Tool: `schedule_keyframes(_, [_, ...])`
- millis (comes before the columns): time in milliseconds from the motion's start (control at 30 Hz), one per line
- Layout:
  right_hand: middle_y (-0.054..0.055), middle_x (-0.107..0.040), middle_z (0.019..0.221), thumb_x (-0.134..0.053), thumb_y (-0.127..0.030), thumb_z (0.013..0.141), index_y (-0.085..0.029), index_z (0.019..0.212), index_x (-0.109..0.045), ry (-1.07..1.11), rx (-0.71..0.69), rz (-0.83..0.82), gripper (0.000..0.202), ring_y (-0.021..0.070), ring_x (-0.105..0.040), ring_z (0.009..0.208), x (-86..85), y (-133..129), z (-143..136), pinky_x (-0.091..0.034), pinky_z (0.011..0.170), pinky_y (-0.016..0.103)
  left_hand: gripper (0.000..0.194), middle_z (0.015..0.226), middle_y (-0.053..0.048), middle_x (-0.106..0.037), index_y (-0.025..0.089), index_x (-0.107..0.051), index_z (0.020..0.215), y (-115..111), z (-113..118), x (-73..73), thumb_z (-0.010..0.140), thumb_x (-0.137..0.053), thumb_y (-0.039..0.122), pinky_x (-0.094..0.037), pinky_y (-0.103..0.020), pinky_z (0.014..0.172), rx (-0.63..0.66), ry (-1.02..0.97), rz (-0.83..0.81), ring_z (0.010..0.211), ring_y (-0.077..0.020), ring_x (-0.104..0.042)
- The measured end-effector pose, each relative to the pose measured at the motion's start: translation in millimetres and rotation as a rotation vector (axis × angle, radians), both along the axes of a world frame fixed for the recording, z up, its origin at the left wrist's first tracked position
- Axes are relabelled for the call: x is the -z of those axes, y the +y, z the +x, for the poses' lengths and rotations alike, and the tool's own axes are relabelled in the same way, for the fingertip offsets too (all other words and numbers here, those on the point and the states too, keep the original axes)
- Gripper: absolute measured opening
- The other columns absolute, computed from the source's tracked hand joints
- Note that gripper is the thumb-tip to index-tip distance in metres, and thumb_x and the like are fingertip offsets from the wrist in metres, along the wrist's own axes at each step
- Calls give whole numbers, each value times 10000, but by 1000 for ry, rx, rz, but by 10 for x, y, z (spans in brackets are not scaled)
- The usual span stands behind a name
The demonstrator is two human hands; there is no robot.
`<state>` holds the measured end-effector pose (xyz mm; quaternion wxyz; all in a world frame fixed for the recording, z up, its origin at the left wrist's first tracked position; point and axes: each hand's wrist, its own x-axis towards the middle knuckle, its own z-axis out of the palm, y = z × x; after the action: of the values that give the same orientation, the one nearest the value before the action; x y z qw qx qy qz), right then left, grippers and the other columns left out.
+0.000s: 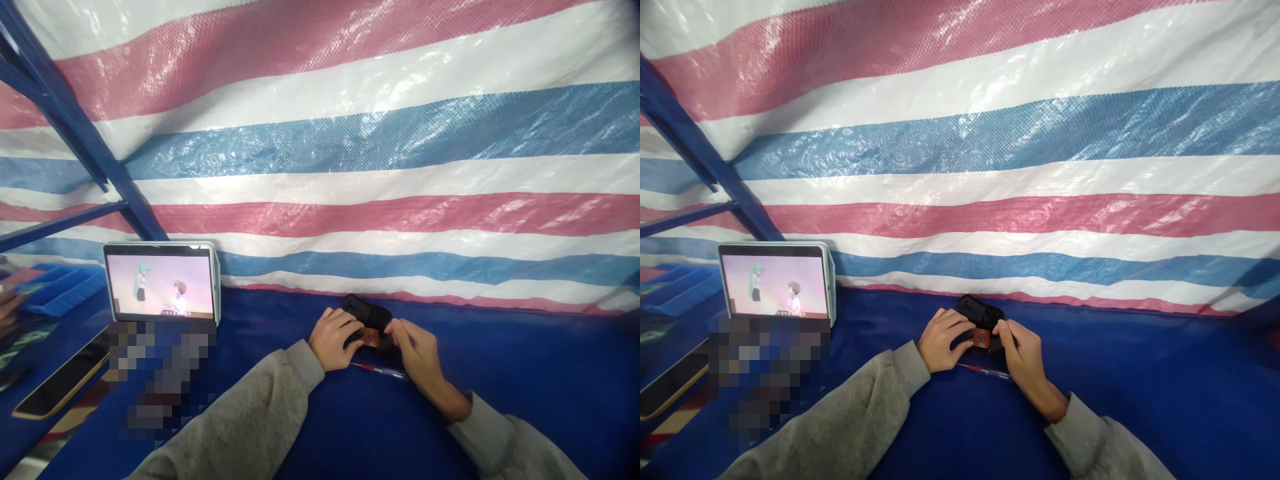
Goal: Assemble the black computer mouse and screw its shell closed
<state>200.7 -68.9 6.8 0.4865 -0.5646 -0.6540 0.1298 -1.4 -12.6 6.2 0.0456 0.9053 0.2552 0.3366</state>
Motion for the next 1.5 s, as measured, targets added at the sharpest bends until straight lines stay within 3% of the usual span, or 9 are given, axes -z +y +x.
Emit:
schedule_keyframes(1033, [-37,-490,538,-413,-357,943,-189,656,-586,1,-35,20,375,102,-468,498,-9,17,-13,-357,542,234,254,906,-82,-691,153,-637,1004,-16,16,5,883,-554,361,-401,-349,723,22,53,-6,842,-206,-630])
schedule_keyframes(1333, [-37,-505,532,-416,-341,945,-196,655,-587,-27,-25,23,366,104,-479,491,28,6,-7,-368,531,242,291,996,-84,-662,163,-633,1059,21,15,58,891,-563,390,-400,-347,735,4,104,-19,881,-208,-612])
schedule_keyframes(1433, [-14,-570,629,-441,-319,934,-202,724,-619,-49,-2,76,299,121,-539,573,39,23,8,-421,594,256,292,1022,-82,-650,169,-629,1078,19,10,50,893,-565,385,-393,-350,735,2,92,-10,885,-207,-601])
schedule_keyframes(1500, [32,-630,818,-480,-315,908,-204,844,-652,-91,24,134,214,161,-602,751,59,59,21,-472,728,295,248,987,-69,-652,173,-642,1039,18,11,46,894,-570,361,-385,-346,724,-5,100,-12,862,-199,-598])
